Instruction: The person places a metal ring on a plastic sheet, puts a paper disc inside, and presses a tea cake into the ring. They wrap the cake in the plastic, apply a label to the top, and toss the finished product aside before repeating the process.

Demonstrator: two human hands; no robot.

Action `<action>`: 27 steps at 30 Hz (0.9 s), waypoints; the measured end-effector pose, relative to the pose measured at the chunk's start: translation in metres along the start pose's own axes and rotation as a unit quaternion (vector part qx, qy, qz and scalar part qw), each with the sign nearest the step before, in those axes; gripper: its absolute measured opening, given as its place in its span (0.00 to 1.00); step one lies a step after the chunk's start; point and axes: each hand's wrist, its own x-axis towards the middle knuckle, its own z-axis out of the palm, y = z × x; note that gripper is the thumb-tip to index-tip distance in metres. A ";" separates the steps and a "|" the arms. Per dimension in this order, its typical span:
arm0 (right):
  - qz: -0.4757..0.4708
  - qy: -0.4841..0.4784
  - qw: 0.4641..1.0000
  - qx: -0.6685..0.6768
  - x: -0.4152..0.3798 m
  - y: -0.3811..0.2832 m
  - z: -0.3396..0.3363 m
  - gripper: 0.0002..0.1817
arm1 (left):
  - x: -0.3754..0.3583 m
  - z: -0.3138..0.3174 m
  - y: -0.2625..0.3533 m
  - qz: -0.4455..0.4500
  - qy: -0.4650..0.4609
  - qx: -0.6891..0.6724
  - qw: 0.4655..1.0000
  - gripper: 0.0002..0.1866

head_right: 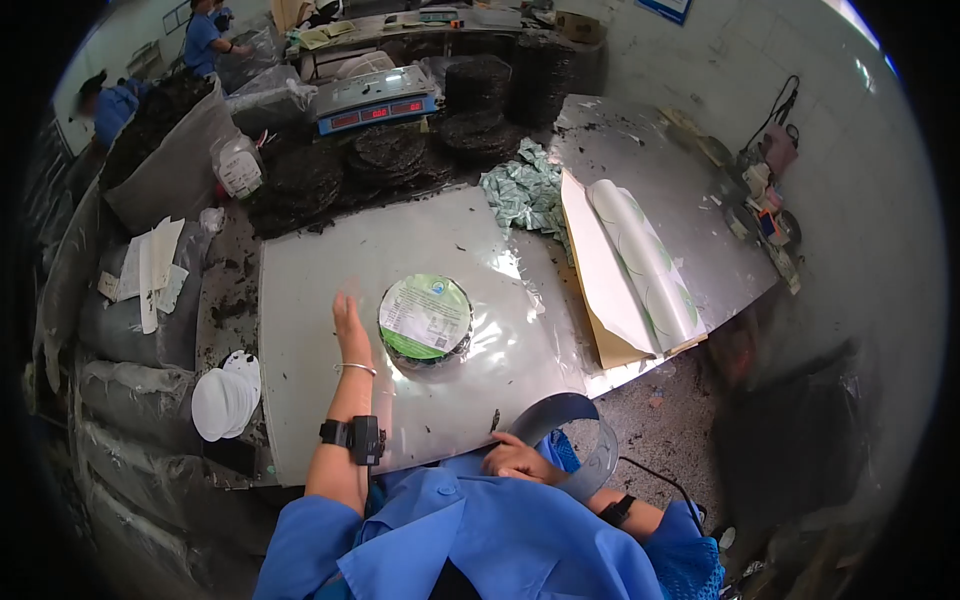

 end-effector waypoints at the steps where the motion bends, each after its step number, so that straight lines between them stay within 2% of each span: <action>1: -0.039 0.036 0.998 -0.026 -0.027 0.027 0.025 0.18 | -0.012 0.036 0.028 -0.138 -0.077 0.104 0.982 0.35; 2: -0.084 0.072 0.992 -0.058 -0.033 0.049 0.033 0.17 | -0.017 0.074 0.050 -0.264 -0.153 0.207 0.929 0.39; 3: -0.101 0.078 0.990 -0.065 -0.022 0.045 0.025 0.17 | -0.036 0.093 0.045 -0.360 -0.375 0.092 0.850 0.48; 4: 0.099 0.019 0.983 -0.155 -0.014 0.029 0.020 0.17 | -0.065 0.130 0.050 -0.470 -0.549 -0.075 0.687 0.51; 5: 0.301 -0.044 0.924 -0.231 -0.009 0.020 0.022 0.17 | -0.076 0.146 0.049 -0.407 -0.604 -0.009 0.686 0.46; 6: 0.299 -0.050 0.926 -0.225 -0.004 0.033 0.025 0.17 | -0.083 0.151 0.047 -0.343 -0.648 0.053 0.678 0.42; 7: 0.277 0.001 0.917 -0.286 0.002 0.049 0.026 0.18 | -0.080 0.148 0.043 -0.177 -0.572 0.244 0.763 0.36; 8: 0.252 0.049 0.902 -0.347 0.006 0.062 0.026 0.19 | -0.073 0.143 0.040 0.001 -0.450 0.420 0.788 0.29; 9: 0.513 -0.049 0.829 -0.217 0.045 0.005 0.002 0.23 | -0.066 0.122 0.039 0.043 -0.338 0.532 0.775 0.22; 10: 0.438 -0.090 0.868 -0.214 0.046 0.022 -0.008 0.25 | -0.061 0.097 0.043 0.089 -0.209 0.635 0.738 0.15; 11: 0.350 -0.133 0.903 -0.212 0.060 0.043 -0.023 0.27 | -0.059 0.080 0.050 0.030 -0.133 0.658 0.741 0.15; 12: 0.362 -0.204 0.884 -0.215 0.097 0.025 -0.040 0.28 | -0.063 0.058 0.057 -0.027 -0.053 0.674 0.736 0.15; 13: 0.372 -0.271 0.860 -0.221 0.132 0.006 -0.057 0.30 | -0.068 0.027 0.049 0.048 -0.092 0.725 0.681 0.14; 14: 0.340 -0.282 0.867 -0.230 0.168 0.016 -0.069 0.30 | -0.069 0.003 0.037 0.116 -0.135 0.770 0.612 0.13; 15: 0.384 -0.323 0.832 -0.237 0.199 0.024 -0.079 0.30 | -0.074 0.012 0.042 0.182 -0.172 0.794 0.554 0.13; 16: 0.434 -0.361 0.790 -0.242 0.222 0.031 -0.088 0.31 | -0.075 0.018 0.047 0.124 -0.160 0.816 0.541 0.13; 17: 0.444 -0.362 0.774 -0.268 0.247 0.048 -0.100 0.30 | -0.067 0.026 0.043 0.073 -0.150 0.829 0.534 0.13; 18: 0.437 -0.360 0.775 -0.282 0.262 0.050 -0.112 0.30 | -0.067 0.020 0.036 0.110 -0.151 0.809 0.557 0.14; 19: 0.377 -0.231 0.825 -0.352 0.274 0.048 -0.120 0.28 | -0.069 0.009 0.033 0.147 -0.156 0.788 0.578 0.15; 20: 0.307 -0.098 0.854 -0.409 0.279 0.041 -0.125 0.27 | -0.064 0.007 0.032 0.156 -0.151 0.788 0.576 0.15; 22: 0.106 0.046 0.914 -0.389 0.259 0.017 -0.127 0.22 | -0.072 0.004 0.035 0.150 -0.150 0.789 0.577 0.15; 24: 0.063 -0.020 0.957 -0.281 0.220 -0.020 -0.131 0.20 | -0.089 -0.009 0.021 0.086 -0.105 0.827 0.546 0.17; 25: 0.059 -0.033 0.955 -0.288 0.204 -0.040 -0.142 0.20 | -0.100 0.009 0.022 -0.056 -0.032 0.783 0.618 0.18; 26: 0.044 -0.106 0.979 -0.169 0.181 -0.058 -0.148 0.21 | -0.120 0.025 0.024 -0.201 0.044 0.709 0.674 0.19; 27: 0.036 -0.185 0.981 -0.047 0.154 -0.072 -0.153 0.23 | -0.144 0.046 0.027 -0.268 0.068 0.571 0.773 0.23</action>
